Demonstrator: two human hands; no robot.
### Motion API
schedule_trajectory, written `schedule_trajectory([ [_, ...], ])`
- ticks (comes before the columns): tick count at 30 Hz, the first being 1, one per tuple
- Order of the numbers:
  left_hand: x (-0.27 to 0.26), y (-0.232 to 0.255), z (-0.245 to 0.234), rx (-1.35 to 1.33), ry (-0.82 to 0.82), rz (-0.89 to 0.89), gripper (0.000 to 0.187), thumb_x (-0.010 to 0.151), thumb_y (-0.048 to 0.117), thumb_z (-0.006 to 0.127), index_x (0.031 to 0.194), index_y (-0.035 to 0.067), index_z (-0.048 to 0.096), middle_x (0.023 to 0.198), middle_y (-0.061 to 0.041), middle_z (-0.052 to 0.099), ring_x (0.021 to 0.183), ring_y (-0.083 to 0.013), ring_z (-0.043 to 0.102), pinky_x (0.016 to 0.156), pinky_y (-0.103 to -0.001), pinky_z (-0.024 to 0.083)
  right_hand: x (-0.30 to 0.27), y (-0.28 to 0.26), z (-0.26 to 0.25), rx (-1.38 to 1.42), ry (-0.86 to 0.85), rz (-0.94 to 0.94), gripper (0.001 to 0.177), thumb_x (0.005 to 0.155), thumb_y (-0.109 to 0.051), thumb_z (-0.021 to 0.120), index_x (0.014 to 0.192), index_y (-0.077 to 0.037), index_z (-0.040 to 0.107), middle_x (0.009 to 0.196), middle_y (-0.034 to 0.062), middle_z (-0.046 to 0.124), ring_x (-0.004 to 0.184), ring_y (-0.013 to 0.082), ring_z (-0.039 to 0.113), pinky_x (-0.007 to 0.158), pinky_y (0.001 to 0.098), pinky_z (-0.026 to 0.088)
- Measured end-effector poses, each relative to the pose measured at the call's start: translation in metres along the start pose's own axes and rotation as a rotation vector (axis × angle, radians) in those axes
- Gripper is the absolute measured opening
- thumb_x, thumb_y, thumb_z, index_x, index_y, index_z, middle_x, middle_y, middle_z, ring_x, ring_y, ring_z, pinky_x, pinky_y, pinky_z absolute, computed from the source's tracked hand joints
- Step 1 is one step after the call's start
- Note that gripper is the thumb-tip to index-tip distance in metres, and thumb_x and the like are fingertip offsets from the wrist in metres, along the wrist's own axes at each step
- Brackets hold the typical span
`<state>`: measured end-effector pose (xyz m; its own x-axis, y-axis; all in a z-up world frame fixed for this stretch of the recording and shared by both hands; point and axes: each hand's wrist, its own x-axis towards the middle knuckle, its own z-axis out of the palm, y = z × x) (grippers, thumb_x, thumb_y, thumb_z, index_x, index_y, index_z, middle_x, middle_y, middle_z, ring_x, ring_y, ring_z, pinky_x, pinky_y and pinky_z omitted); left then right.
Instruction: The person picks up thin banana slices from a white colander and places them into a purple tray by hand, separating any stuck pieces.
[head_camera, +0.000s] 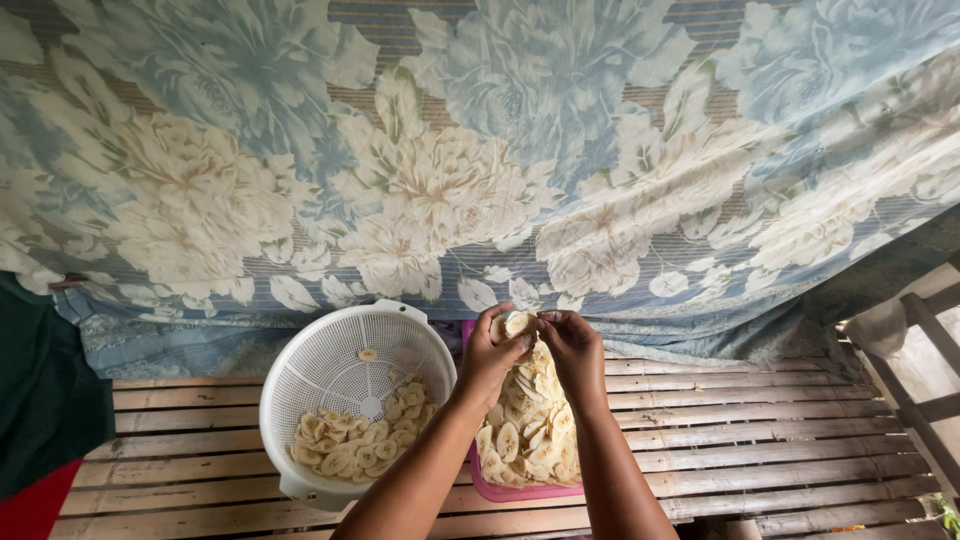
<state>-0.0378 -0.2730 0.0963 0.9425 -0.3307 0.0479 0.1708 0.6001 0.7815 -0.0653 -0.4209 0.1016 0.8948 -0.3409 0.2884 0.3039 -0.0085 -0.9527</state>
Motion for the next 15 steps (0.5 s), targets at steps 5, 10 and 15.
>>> schedule_trajectory([
  [5,0.004,-0.015,-0.013,-0.113,-0.027,-0.072,0.042,0.09,-0.006,0.067,0.13,0.003,0.056,0.117,-0.01,0.069,0.103,-0.0184,0.071,0.091,-0.033,0.061,0.0,0.0,0.003,-0.086,0.021,-0.012,0.012,0.094,-0.002,0.072,0.105,0.004,0.07,0.098,0.0075,0.076,0.09,0.0097,0.069,0.082,0.0231,0.056],
  [10,0.004,-0.02,-0.02,-0.141,-0.047,-0.181,0.036,0.088,-0.001,0.073,0.122,0.005,0.061,0.112,-0.007,0.071,0.099,-0.0176,0.071,0.089,-0.034,0.061,-0.004,-0.011,0.005,-0.1,0.058,-0.046,0.013,0.094,-0.003,0.071,0.105,0.004,0.07,0.097,0.0085,0.076,0.088,0.0117,0.071,0.079,0.0254,0.058],
  [15,0.001,-0.02,-0.034,-0.282,-0.083,-0.283,0.029,0.087,0.003,0.076,0.115,0.004,0.067,0.103,-0.005,0.073,0.094,-0.0162,0.072,0.084,-0.031,0.06,-0.008,-0.019,0.001,-0.132,0.078,-0.012,0.014,0.094,-0.003,0.069,0.107,0.003,0.07,0.098,0.0088,0.075,0.089,0.0127,0.073,0.078,0.028,0.06],
])
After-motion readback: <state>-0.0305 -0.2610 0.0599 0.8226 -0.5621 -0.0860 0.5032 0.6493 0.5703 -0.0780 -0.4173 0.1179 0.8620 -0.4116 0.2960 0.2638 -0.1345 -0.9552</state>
